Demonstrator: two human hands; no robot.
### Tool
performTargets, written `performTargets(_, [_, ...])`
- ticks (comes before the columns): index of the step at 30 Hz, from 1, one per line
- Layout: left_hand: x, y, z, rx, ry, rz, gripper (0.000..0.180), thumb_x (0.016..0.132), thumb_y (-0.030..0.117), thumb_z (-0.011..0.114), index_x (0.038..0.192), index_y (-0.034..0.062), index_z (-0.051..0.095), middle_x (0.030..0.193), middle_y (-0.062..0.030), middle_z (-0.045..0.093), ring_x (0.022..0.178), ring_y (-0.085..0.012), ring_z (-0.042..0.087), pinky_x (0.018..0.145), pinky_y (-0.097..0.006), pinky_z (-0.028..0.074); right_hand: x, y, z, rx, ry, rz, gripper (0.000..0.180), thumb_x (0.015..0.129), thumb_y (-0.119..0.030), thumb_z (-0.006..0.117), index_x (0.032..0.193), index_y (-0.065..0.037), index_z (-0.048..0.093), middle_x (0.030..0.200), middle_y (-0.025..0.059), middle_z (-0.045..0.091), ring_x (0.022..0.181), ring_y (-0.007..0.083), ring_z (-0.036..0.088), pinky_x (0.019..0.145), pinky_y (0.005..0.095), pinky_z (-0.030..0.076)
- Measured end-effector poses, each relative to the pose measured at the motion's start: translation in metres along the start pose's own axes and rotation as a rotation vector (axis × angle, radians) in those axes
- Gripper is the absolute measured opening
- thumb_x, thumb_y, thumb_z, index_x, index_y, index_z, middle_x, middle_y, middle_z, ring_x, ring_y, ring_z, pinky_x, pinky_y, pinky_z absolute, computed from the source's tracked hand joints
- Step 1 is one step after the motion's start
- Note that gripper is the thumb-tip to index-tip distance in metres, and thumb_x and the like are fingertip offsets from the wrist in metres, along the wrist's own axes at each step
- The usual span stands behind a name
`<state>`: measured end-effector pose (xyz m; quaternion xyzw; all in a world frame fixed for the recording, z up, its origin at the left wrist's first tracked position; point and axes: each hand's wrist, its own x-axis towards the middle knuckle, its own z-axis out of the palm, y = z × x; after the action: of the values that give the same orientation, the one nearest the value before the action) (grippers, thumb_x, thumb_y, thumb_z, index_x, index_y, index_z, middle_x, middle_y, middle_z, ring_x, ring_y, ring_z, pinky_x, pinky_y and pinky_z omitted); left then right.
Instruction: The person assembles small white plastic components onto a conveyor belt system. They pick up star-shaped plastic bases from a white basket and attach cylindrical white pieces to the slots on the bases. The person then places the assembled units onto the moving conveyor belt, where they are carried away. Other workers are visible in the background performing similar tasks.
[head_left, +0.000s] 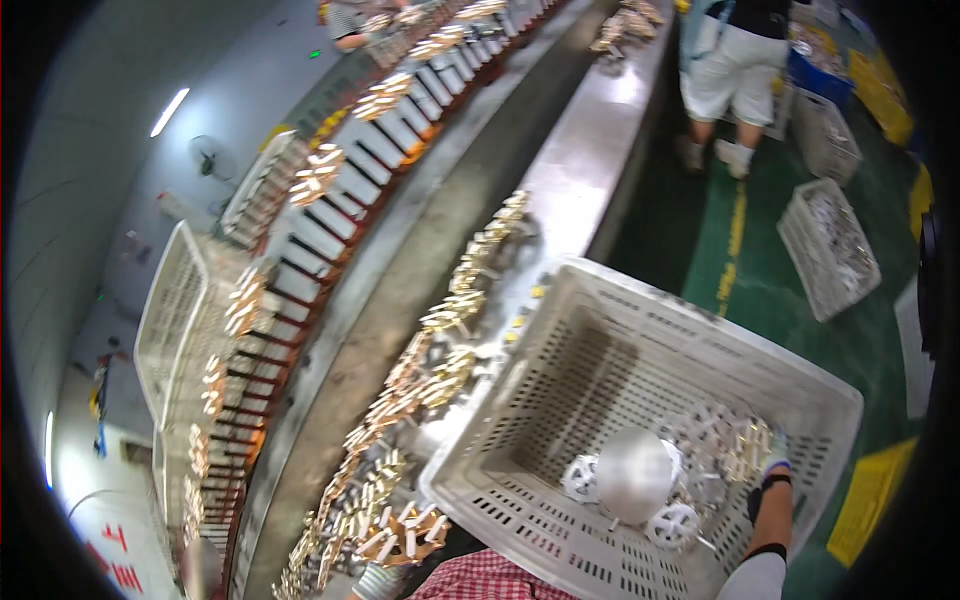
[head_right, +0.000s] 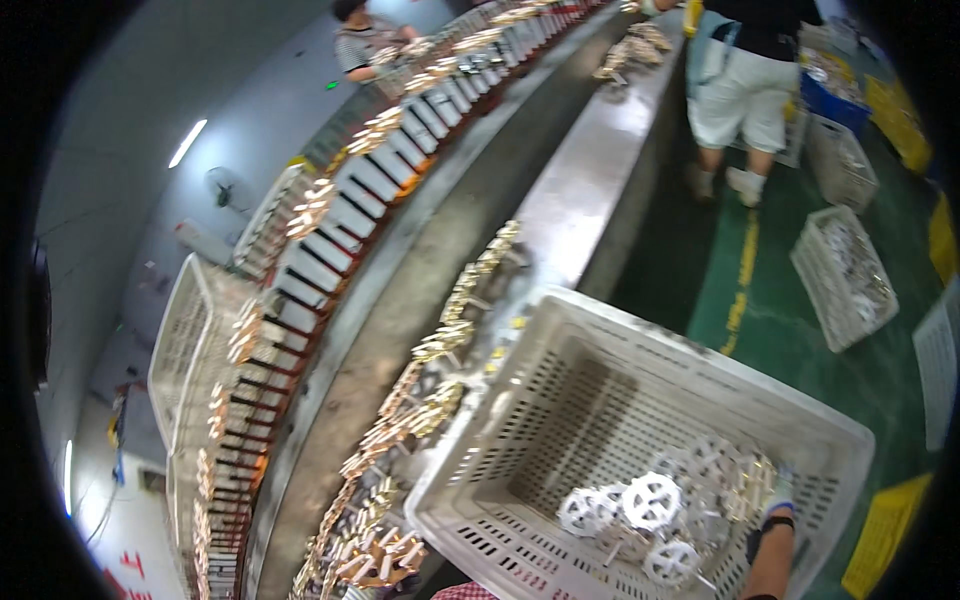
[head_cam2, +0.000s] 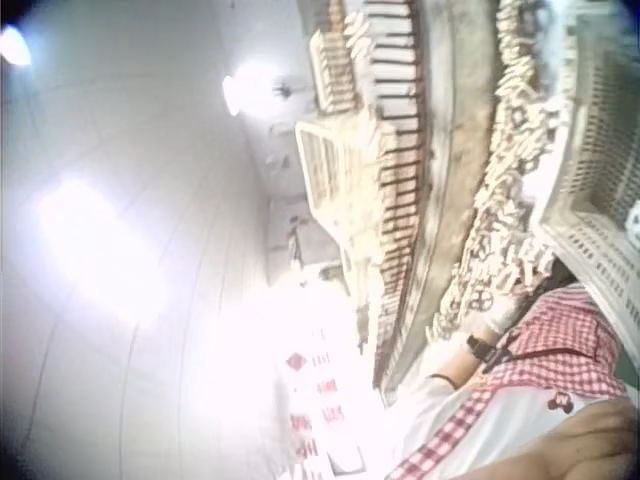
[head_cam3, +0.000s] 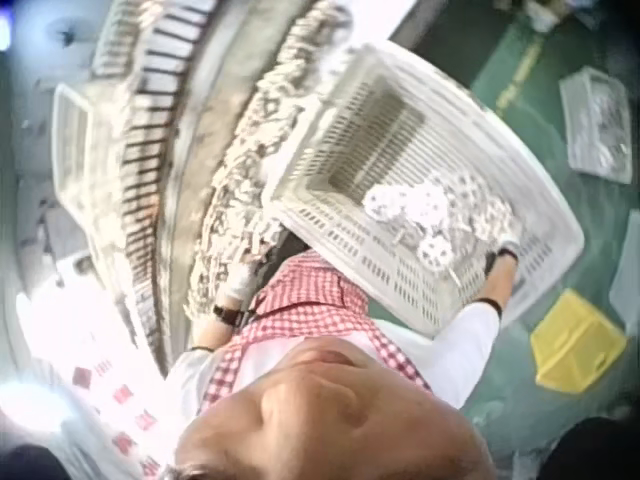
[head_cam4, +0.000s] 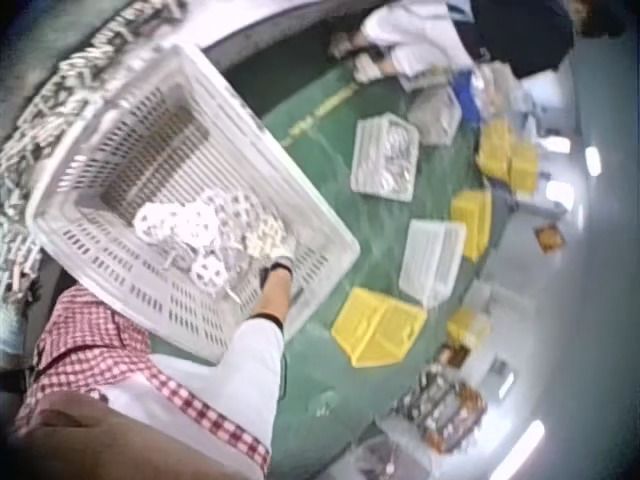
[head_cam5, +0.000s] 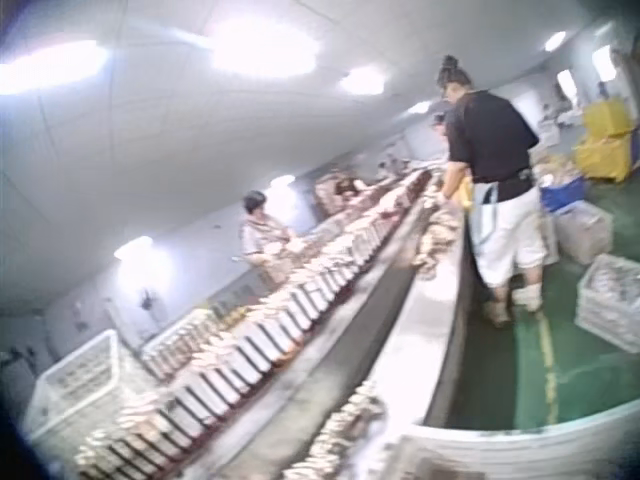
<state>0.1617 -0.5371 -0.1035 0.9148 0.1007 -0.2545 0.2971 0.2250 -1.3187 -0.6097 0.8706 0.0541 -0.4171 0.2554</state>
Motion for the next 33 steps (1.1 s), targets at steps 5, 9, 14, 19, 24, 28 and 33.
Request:
performTargets(5, [0.013, -0.116, 0.044, -0.074, 0.032, 0.066, 0.032, 0.094, 0.015, 0.05, 0.126, 0.013, 0.058, 0.108, -0.0096, 0.06, 0.087, -0.0266, 0.054, 0.079, -0.042, 0.043, 0.033, 0.058, 0.029, 0.157, 0.031, 0.026, 0.062, 0.094, -0.045, 0.033, 0.147, -0.013, 0.037, 0.154, 0.011, 0.031, 0.144, 0.0331, 0.021, 0.118, 0.0525, 0.011])
performTargets(9, [-0.01, -0.096, 0.041, 0.069, 0.07, 0.044, 0.034, 0.094, 0.017, 0.05, 0.127, 0.016, 0.057, 0.115, -0.0092, 0.058, 0.096, -0.0279, 0.052, 0.085, -0.044, 0.041, -0.001, -0.023, -0.061, 0.476, -0.062, -0.071, 0.055, 0.092, -0.038, 0.036, 0.139, -0.013, 0.047, 0.147, 0.0088, 0.042, 0.137, 0.029, 0.034, 0.115, 0.0467, 0.021])
performTargets(14, [-0.02, -0.13, 0.054, 0.066, 0.079, 0.092, 0.035, 0.095, 0.02, 0.05, 0.13, 0.0199, 0.055, 0.123, -0.0087, 0.055, 0.107, -0.0295, 0.05, 0.094, -0.046, 0.038, -0.013, -0.028, -0.052, 0.265, -0.008, -0.222, 0.047, 0.086, -0.033, 0.048, 0.125, -0.012, 0.061, 0.134, 0.0107, 0.057, 0.123, 0.0304, 0.052, 0.105, 0.0421, 0.038])
performTargets(19, [-0.015, -0.167, 0.068, 0.085, 0.131, 0.162, 0.037, 0.095, 0.022, 0.05, 0.132, 0.0237, 0.054, 0.132, -0.0081, 0.052, 0.119, -0.0311, 0.048, 0.103, -0.048, 0.035, 0.006, -0.004, -0.002, 0.363, -0.039, -0.144, 0.048, 0.091, -0.035, 0.045, 0.131, -0.012, 0.057, 0.14, 0.0106, 0.051, 0.126, 0.0323, 0.048, 0.105, 0.0458, 0.038])
performTargets(24, [-0.032, -0.174, 0.076, -0.032, 0.174, 0.084, 0.04, 0.094, 0.016, 0.051, 0.133, 0.0234, 0.054, 0.137, -0.0065, 0.051, 0.124, -0.0278, 0.049, 0.102, -0.044, 0.039, -0.005, -0.029, -0.029, 0.265, -0.172, -0.054, 0.04, 0.09, -0.028, 0.044, 0.119, -0.012, 0.066, 0.131, 0.0137, 0.058, 0.12, 0.0343, 0.054, 0.101, 0.0462, 0.042])
performTargets(28, [-0.034, -0.185, 0.085, -0.333, 0.225, 0.026, 0.036, 0.093, 0.011, 0.055, 0.128, 0.0179, 0.059, 0.134, -0.0044, 0.055, 0.119, -0.0188, 0.053, 0.095, -0.033, 0.045, -0.042, -0.044, -0.063, 0.018, 0.033, -0.462, 0.032, 0.085, -0.022, 0.047, 0.102, -0.008, 0.071, 0.108, 0.0166, 0.068, 0.104, 0.0332, 0.064, 0.09, 0.0449, 0.049])
performTargets(33, [-0.036, -0.166, 0.084, -0.743, 0.281, -0.048, 0.035, 0.093, 0.017, 0.061, 0.127, 0.01, 0.058, 0.127, -0.0058, 0.059, 0.111, -0.0159, 0.058, 0.091, -0.028, 0.049, -0.086, -0.069, -0.106, 0.596, -0.049, -0.189, 0.042, 0.09, -0.031, 0.046, 0.116, -0.002, 0.061, 0.121, 0.0173, 0.063, 0.112, 0.037, 0.057, 0.095, 0.0436, 0.044])
